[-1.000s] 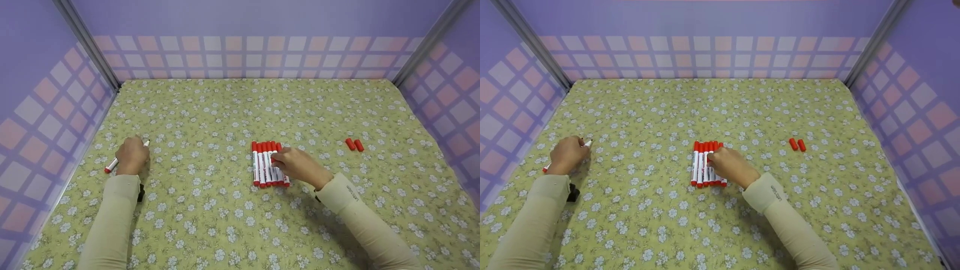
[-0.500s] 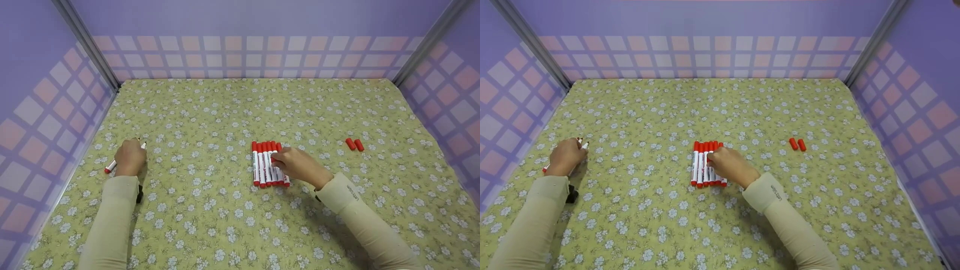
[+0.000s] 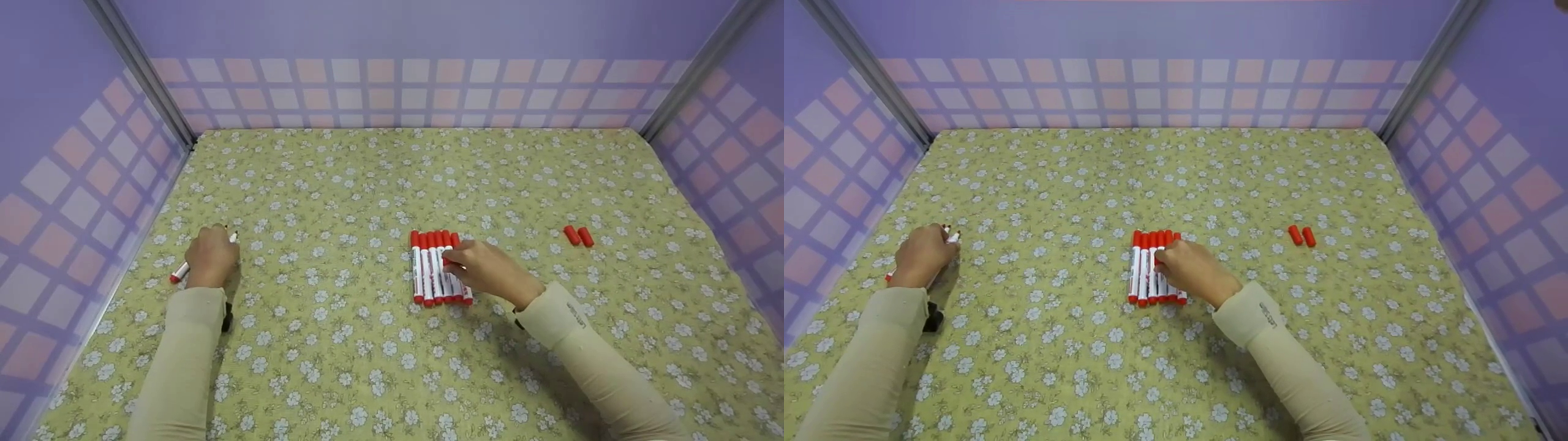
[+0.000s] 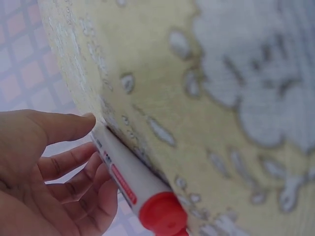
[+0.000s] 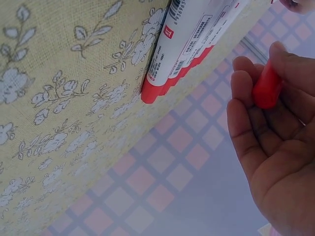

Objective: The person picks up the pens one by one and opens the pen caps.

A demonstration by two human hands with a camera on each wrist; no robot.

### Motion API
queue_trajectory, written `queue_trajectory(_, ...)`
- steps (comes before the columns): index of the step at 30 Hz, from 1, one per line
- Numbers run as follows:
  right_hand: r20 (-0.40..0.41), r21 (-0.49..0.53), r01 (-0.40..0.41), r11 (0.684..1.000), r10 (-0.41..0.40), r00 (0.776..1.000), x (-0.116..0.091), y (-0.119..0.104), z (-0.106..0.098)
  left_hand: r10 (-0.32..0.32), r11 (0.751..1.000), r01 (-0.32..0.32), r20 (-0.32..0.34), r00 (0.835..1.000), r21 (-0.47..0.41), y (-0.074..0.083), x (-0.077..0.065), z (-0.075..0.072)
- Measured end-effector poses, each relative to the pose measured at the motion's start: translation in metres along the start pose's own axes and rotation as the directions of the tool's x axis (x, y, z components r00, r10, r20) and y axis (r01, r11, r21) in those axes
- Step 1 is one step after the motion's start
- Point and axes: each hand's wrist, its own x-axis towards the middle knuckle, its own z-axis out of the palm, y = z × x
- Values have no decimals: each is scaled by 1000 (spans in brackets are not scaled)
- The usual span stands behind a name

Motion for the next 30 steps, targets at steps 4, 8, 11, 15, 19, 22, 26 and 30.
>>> queue_trajectory(4, 3, -4, -11, 1000, 11, 1000, -1, 0, 0, -6, 1000, 6, -12, 1000, 25, 5, 0, -1)
queue_trajectory(8, -2, 1, -20, 1000, 20, 1000, -2, 1, 0, 19, 999, -18, -38, 999, 38, 9, 0, 0)
queue_trajectory(11, -13, -5, -20, 1000, 20, 1000, -2, 2, 0, 53, 998, -50, -59, 997, 38, 14, 0, 1)
queue_trajectory(15, -28, -7, -28, 1000, 28, 999, -3, 5, 0, 108, 994, -104, -107, 988, 41, 23, -1, 4)
queue_trajectory(19, -72, -10, -37, 999, 36, 997, -6, 10, -1, 172, 985, -168, -152, 973, 38, 36, -4, 8)
queue_trajectory(22, -108, -17, -51, 999, 49, 993, -8, 14, -2, 208, 978, -204, -164, 964, 43, 50, -5, 11)
queue_trajectory(26, -128, -14, -102, 995, 99, 987, -12, 19, -3, 231, 973, -227, -153, 961, 41, 68, -9, 15)
queue_trajectory(30, -148, -14, -159, 987, 155, 977, -18, 25, -4, 253, 967, -253, -132, 958, 18, 84, -14, 19)
